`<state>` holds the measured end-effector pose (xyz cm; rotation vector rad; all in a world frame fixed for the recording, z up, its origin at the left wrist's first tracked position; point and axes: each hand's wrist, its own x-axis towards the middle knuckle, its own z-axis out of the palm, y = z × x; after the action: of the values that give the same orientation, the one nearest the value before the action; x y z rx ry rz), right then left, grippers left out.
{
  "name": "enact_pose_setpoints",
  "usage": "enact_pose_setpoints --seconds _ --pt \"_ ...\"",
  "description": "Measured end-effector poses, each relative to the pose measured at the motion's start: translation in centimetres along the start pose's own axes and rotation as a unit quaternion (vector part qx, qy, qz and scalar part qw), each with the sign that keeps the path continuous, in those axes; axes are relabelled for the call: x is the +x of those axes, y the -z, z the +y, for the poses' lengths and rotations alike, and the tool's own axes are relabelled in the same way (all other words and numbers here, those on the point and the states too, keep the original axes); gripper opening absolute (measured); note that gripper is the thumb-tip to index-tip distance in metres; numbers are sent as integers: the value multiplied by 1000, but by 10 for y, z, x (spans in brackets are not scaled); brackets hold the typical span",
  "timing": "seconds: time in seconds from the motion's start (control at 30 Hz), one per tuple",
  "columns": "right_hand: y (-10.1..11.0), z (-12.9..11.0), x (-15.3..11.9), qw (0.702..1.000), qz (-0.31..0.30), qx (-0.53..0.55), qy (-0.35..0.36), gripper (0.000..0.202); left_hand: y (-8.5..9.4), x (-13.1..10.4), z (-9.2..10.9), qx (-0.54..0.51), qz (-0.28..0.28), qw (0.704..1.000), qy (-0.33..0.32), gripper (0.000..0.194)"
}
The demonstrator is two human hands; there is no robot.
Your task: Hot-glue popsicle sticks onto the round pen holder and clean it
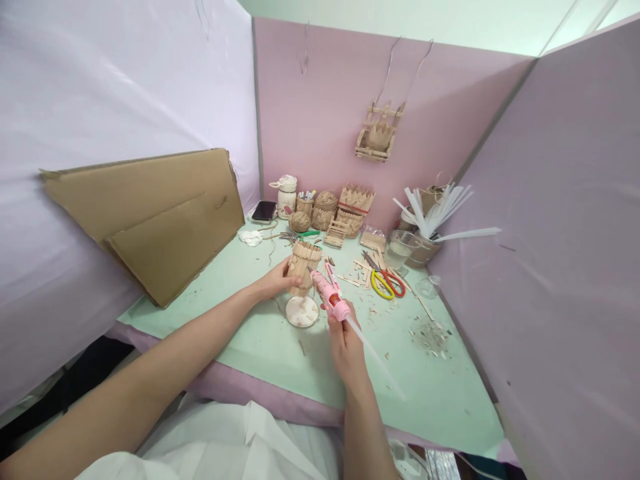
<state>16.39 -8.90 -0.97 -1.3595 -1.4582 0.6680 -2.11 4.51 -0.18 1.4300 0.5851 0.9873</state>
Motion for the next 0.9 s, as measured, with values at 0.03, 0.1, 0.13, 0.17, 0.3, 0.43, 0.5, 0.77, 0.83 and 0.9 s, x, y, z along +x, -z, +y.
enact_pose_setpoints --seconds 0.03,0.1,0.13,0.17,0.3,0.43,0.5,0.77,0.83,0.9 --pt "0 0 0 1000 2 -2 -1 50 0 0 0 1 -1 1000 0 67" --pt "-1 0 1 1000 5 -2 -1 51 0 0 0 4 -1 1000 3 68" --pt "-1 0 1 1000 10 0 1 51 0 -1 0 6 -2 1000 7 70" --pt "-1 0 1 1000 15 4 3 51 0 -1 0 8 -2 1000 12 71" --pt "-3 2 1 999 33 26 13 52 1 -1 0 15 0 1000 22 75" --pt "-4 3 1 998 37 42 9 54 1 -1 0 18 1 1000 22 76" --pt "-4 3 1 999 36 39 9 53 1 -1 0 16 1 1000 21 75" --pt "-4 3 2 998 40 41 16 52 1 -1 0 12 -5 1000 18 75" --pt "-4 4 1 998 37 41 11 52 1 -1 0 12 -6 1000 18 75" --pt "-4 4 1 998 33 44 3 52 1 -1 0 15 -5 1000 18 74"
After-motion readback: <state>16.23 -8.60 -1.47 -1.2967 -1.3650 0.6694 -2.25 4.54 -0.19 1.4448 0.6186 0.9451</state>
